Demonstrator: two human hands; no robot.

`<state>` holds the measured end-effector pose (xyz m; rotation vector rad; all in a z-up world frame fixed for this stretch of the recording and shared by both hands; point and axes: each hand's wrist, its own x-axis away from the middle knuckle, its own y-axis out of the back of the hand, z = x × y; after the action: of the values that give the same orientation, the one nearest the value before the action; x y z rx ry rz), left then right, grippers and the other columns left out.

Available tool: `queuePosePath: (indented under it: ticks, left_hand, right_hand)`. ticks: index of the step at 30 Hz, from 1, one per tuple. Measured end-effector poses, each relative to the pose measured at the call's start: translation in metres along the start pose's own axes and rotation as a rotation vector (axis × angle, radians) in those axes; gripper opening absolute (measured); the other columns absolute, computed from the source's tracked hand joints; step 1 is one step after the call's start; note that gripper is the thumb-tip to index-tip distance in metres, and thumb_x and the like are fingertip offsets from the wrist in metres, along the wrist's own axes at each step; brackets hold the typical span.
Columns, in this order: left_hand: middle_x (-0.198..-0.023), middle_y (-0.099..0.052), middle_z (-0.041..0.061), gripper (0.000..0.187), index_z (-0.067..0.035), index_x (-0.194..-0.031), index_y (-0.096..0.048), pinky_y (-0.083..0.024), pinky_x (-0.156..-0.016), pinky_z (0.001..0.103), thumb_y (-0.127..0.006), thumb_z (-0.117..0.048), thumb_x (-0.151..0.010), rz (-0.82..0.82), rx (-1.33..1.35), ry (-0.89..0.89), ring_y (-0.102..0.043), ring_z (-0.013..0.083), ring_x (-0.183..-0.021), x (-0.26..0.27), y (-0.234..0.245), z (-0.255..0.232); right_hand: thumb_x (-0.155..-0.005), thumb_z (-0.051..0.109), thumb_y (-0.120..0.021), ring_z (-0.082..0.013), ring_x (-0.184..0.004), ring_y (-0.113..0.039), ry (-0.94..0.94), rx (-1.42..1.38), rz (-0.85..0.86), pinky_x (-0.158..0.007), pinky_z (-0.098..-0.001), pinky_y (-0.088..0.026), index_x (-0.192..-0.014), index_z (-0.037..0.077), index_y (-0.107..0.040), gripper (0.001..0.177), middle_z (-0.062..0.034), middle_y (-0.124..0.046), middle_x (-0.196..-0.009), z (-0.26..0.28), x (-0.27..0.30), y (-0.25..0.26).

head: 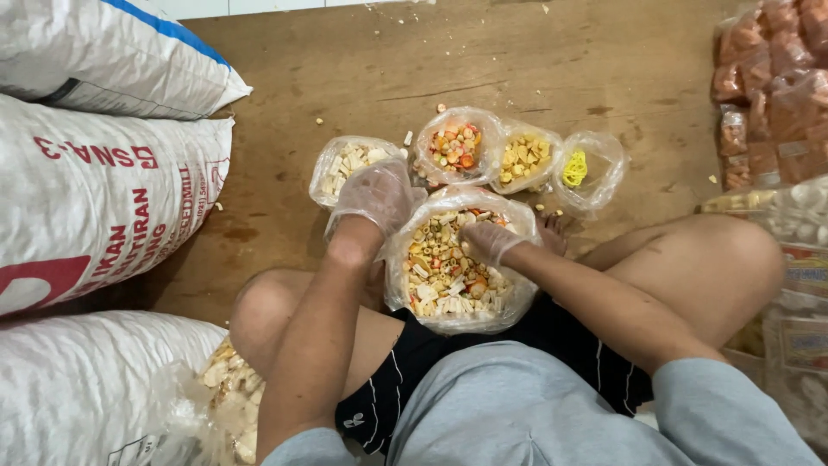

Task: The person sits cross-legged on the floor and sorts mixed snack pieces from a large plastic bag into smaller bags by type. They use gloved hands to pick, separate, and place different snack shapes into designated bags.

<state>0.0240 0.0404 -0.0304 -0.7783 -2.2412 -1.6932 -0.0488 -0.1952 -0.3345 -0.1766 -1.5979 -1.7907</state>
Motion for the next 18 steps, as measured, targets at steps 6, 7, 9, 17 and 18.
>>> queuePosePath:
  ticks: [6,7,9,17,18]
  left_hand:
    - [-0.106,-0.077,0.014,0.028,-0.013,-0.106,-0.073,-0.056,-0.1,0.046,-0.054,-0.031,-0.098,0.103,-0.002,-0.058,-0.069,0.0342,-0.115,0.031,0.007,-0.021]
    - [-0.103,-0.075,0.014,0.026,-0.01,-0.106,-0.072,-0.056,-0.097,0.045,-0.056,-0.029,-0.098,0.085,0.14,-0.133,-0.07,0.0333,-0.11,0.03,0.004,-0.02]
    - [-0.1,-0.073,0.014,0.025,-0.007,-0.106,-0.07,-0.056,-0.094,0.043,-0.058,-0.027,-0.099,0.067,0.278,-0.21,-0.07,0.0324,-0.106,0.025,-0.002,-0.019]
    - [-0.086,-0.066,0.011,0.017,-0.004,-0.097,-0.067,-0.056,-0.078,0.041,-0.071,-0.021,-0.095,-0.093,0.531,-0.409,-0.07,0.0305,-0.091,-0.008,-0.035,-0.005]
    - [-0.086,-0.066,0.011,0.017,-0.004,-0.097,-0.067,-0.056,-0.078,0.041,-0.071,-0.021,-0.095,-0.096,0.532,-0.404,-0.07,0.0305,-0.091,0.001,-0.027,-0.008]
  right_hand:
    - [-0.087,0.017,-0.079,-0.0248,-0.109,-0.068,-0.04,-1.014,-0.314,-0.098,-0.0391,-0.055,-0.121,0.019,-0.071,0.035,-0.006,-0.071,-0.11,0.074,0.082,0.159]
    - [-0.082,0.015,-0.084,-0.0209,-0.101,-0.068,0.013,-1.282,-0.403,-0.088,-0.0334,-0.058,-0.121,0.016,-0.069,0.042,-0.0061,-0.07,-0.107,0.069,0.084,0.163]
    - [-0.077,0.012,-0.09,-0.0171,-0.092,-0.068,0.075,-1.551,-0.498,-0.078,-0.0277,-0.061,-0.121,0.014,-0.066,0.05,-0.0061,-0.069,-0.104,0.061,0.084,0.168]
    - [-0.084,0.003,-0.078,-0.0155,-0.079,-0.075,-0.047,-1.837,-0.664,-0.071,-0.0267,-0.068,-0.117,0.003,-0.067,0.034,-0.0092,-0.073,-0.1,0.067,0.085,0.172]
    - [-0.084,0.003,-0.078,-0.0155,-0.079,-0.075,-0.045,-1.836,-0.657,-0.071,-0.0267,-0.068,-0.117,0.003,-0.067,0.034,-0.0092,-0.073,-0.1,0.071,0.087,0.174]
